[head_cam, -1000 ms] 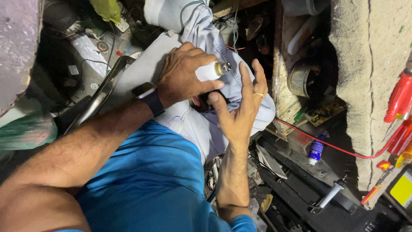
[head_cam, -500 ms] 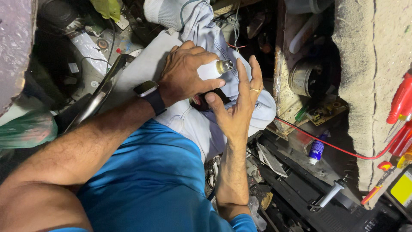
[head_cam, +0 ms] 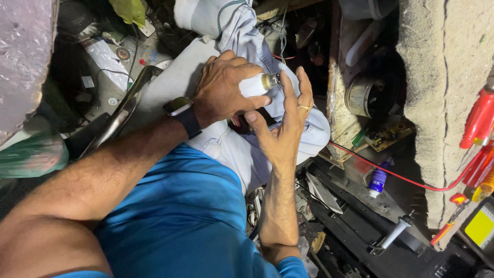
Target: The person disassembles a light bulb base, uses a screwdriver and pliers to adjust internal components, and connects wires to test the bulb. The bulb lights up during testing, indicating successful repair.
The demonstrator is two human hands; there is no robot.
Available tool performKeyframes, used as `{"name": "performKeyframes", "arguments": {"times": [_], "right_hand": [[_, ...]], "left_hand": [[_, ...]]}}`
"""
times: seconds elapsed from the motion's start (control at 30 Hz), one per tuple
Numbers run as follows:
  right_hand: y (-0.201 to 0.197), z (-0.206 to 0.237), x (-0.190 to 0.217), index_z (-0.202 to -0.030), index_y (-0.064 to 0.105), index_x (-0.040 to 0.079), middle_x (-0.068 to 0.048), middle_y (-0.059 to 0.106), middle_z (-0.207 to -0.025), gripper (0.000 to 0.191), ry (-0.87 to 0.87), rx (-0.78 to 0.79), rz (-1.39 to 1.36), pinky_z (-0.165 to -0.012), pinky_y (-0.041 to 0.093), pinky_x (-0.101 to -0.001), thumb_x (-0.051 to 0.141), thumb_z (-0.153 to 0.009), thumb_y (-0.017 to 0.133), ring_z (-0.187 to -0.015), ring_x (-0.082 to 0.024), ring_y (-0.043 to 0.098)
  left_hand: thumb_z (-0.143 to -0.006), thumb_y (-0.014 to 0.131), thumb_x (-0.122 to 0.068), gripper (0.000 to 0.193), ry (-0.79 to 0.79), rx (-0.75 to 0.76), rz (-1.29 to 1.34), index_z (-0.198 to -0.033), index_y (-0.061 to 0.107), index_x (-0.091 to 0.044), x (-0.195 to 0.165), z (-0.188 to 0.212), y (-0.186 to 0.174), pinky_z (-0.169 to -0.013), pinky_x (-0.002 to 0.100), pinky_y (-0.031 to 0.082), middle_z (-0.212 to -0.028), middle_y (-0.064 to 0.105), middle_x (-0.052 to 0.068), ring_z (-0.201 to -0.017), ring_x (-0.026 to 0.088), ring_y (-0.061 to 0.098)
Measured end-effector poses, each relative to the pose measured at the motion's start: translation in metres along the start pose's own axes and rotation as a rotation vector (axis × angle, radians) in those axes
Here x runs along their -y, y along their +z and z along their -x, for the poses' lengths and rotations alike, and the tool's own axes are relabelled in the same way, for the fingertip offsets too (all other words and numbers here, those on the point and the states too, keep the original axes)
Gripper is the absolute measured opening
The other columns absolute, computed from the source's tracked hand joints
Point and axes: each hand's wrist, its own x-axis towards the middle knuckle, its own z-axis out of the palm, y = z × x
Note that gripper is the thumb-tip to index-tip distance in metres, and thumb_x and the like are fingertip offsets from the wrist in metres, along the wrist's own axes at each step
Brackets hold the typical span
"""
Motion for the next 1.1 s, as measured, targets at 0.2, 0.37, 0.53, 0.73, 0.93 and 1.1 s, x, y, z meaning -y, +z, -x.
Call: {"name": "performKeyframes", "arguments": {"times": [0.2,0.37,0.53,0.73,0.93,1.1], "right_hand": [[0.001,-0.002,0.000,-0.158,0.040,0.006,-0.017,0.030,-0.168,0.095,-0.007,-0.071,-0.072,-0.134,0.027,-0.0465,0.058,-0.090,0.082,-0.158,-0.032,0.032],[0.002,-0.002,-0.004,-0.155,0.047,0.006,-0.018,0.033,-0.166,0.092,-0.001,-0.059,-0.056,-0.133,0.029,-0.0464,0.057,-0.087,0.084,-0.157,-0.032,0.034],[0.006,-0.002,-0.005,-0.157,0.051,0.007,-0.017,0.036,-0.164,0.092,0.012,-0.018,-0.018,-0.131,0.031,-0.0466,0.046,-0.083,0.091,-0.156,-0.032,0.034],[0.008,-0.004,-0.003,-0.157,0.047,0.008,-0.017,0.034,-0.167,0.096,0.037,-0.050,-0.079,-0.133,0.031,-0.0480,0.046,-0.082,0.092,-0.154,-0.032,0.034],[0.011,-0.005,-0.005,-0.153,0.052,0.008,-0.015,0.037,-0.166,0.091,0.042,-0.032,-0.046,-0.134,0.032,-0.0492,0.045,-0.081,0.093,-0.154,-0.032,0.034],[0.016,-0.003,-0.012,-0.151,0.056,0.008,-0.016,0.039,-0.164,0.086,0.064,-0.002,-0.054,-0.133,0.033,-0.0503,0.043,-0.082,0.094,-0.156,-0.033,0.032]], "left_hand": [[-0.076,0.086,-0.053,0.054,0.003,-0.013,-0.003,-0.108,0.076,-0.010,0.002,-0.001,-0.001,-0.080,0.047,0.045,-0.097,0.072,0.008,-0.092,0.031,0.061],[-0.078,0.085,-0.055,0.056,-0.015,0.004,0.008,-0.108,0.076,-0.010,0.001,-0.001,0.000,-0.080,0.047,0.045,-0.096,0.072,0.009,-0.093,0.031,0.062],[-0.075,0.085,-0.054,0.054,-0.035,0.009,-0.009,-0.106,0.077,-0.011,-0.001,-0.002,-0.001,-0.079,0.048,0.046,-0.096,0.072,0.009,-0.093,0.032,0.062],[-0.074,0.085,-0.054,0.056,-0.027,-0.002,-0.030,-0.107,0.076,-0.010,-0.002,-0.003,-0.002,-0.078,0.048,0.047,-0.096,0.073,0.010,-0.091,0.032,0.061],[-0.073,0.085,-0.054,0.055,-0.055,0.016,-0.033,-0.104,0.077,-0.009,0.000,-0.002,-0.002,-0.075,0.047,0.048,-0.095,0.073,0.011,-0.089,0.032,0.063],[-0.073,0.085,-0.053,0.055,-0.070,0.020,-0.011,-0.103,0.077,-0.009,0.011,0.005,0.005,-0.074,0.048,0.049,-0.093,0.073,0.012,-0.089,0.034,0.064]]}}
